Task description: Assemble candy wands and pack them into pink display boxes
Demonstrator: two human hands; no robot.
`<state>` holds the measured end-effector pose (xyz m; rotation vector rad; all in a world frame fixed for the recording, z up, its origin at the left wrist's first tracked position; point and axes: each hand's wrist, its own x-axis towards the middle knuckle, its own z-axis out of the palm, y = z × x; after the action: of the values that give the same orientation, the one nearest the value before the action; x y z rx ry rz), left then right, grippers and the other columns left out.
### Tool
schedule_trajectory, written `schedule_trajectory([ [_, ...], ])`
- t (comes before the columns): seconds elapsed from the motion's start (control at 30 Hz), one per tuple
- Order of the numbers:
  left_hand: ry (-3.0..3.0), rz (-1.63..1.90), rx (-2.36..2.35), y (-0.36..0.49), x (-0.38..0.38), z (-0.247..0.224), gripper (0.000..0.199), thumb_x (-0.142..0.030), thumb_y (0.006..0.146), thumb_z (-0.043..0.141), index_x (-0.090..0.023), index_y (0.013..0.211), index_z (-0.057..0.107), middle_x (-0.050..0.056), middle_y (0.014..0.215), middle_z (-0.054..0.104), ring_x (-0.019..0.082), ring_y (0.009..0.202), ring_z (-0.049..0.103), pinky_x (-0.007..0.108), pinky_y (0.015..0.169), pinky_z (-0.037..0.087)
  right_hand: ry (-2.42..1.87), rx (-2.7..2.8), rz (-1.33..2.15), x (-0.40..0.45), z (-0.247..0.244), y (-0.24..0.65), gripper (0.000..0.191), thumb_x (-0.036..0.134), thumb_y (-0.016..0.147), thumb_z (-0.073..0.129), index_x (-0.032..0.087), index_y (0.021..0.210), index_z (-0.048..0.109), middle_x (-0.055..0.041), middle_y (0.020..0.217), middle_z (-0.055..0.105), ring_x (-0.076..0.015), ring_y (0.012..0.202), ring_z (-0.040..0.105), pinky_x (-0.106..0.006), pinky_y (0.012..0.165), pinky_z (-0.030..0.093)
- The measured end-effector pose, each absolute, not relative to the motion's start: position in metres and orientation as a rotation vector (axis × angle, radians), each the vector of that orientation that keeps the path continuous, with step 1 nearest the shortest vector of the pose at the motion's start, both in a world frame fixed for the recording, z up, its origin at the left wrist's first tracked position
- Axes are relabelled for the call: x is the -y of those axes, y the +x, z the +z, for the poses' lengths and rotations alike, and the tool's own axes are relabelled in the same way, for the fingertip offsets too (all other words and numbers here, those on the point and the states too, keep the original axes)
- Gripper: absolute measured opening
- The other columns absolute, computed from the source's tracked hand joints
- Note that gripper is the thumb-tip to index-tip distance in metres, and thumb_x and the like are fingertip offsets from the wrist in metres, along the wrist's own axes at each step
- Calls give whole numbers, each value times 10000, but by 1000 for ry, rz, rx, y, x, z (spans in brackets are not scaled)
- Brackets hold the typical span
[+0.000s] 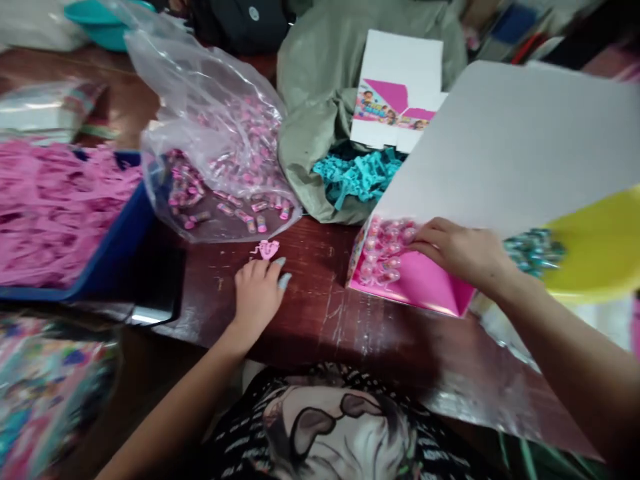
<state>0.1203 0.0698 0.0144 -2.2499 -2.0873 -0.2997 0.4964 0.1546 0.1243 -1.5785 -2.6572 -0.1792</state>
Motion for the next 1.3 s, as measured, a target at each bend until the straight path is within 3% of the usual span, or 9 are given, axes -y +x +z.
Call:
schedule_trajectory([
  [0.17, -2224, -264, 2078, 104, -64, 11, 277, -118, 875, 519, -129, 1131, 626, 167, 1056, 623, 349, 990, 572, 473, 861, 489, -1745, 2725, -114, -158, 131, 489, 317, 475, 1008, 463, 377, 1110, 747, -7, 1179, 690, -184, 878, 662, -270, 532, 373],
  [0.3, -2229, -447, 2128, 104, -67, 14, 353, -61, 845, 496, -83, 1190, 565, 214, 1223, 568, 341, 1088, 583, 448, 929, 508, -1756, 2668, -85, -156, 116, 490, 310, 418, 1009, 474, 341, 1045, 772, -18, 1168, 691, -190, 941, 675, -256, 509, 338],
  [0.53, -2244, -732, 2018, 110, -78, 28, 374, -226, 933, 545, -136, 1296, 555, 187, 1322, 597, 384, 1205, 542, 553, 1010, 457, -1707, 2443, -35, -138, 111, 501, 304, 424, 988, 514, 250, 1130, 720, -74, 1128, 695, -218, 844, 688, -328, 613, 503],
  [0.63, -2393, -1063, 1787, 131, -95, 54, 321, -264, 979, 511, -171, 1281, 567, 148, 1324, 616, 312, 1253, 548, 495, 1082, 439, -1554, 2227, 72, -134, 111, 505, 290, 385, 968, 559, 207, 1154, 693, -95, 1103, 695, -207, 842, 698, -366, 761, 569],
  [0.73, -2566, -1214, 1512, 167, -123, 87, 284, -240, 989, 502, -189, 1254, 593, 112, 1320, 637, 261, 1243, 572, 451, 1086, 451, -1525, 1929, 164, -130, 106, 510, 284, 389, 933, 605, 191, 1116, 692, -110, 1127, 687, -184, 771, 711, -348, 721, 600],
  [0.97, -2981, -997, 886, 256, -197, 124, 188, -140, 916, 575, -195, 1007, 730, 57, 1152, 742, 223, 1037, 654, 413, 940, 529, -1710, 1499, 396, -139, 71, 527, 320, 437, 911, 602, 186, 1068, 724, -97, 953, 770, -237, 790, 739, -394, 722, 616],
  [1.07, -3103, -841, 855, 273, -212, 119, 244, -85, 896, 560, -207, 1010, 739, 44, 1148, 748, 208, 1061, 668, 412, 967, 536, -1645, 1519, 475, -152, 69, 531, 260, 395, 904, 621, 208, 1033, 748, -67, 947, 786, -236, 848, 744, -382, 768, 608],
  [1.17, -3133, -848, 924, 277, -213, 113, 285, -73, 900, 548, -213, 1061, 737, 52, 1158, 741, 196, 1098, 669, 401, 989, 546, -1654, 1603, 271, -155, 80, 533, 214, 339, 921, 601, 231, 1011, 763, -66, 985, 787, -245, 895, 738, -400, 826, 583],
  [1.3, -3108, -1017, 1063, 274, -206, 108, 215, -163, 944, 576, -208, 1075, 740, 70, 1162, 730, 192, 1085, 681, 380, 960, 573, -1845, 1732, 202, -150, 86, 535, 247, 378, 944, 577, 244, 1011, 773, -73, 911, 791, -262, 795, 740, -419, 755, 569],
])
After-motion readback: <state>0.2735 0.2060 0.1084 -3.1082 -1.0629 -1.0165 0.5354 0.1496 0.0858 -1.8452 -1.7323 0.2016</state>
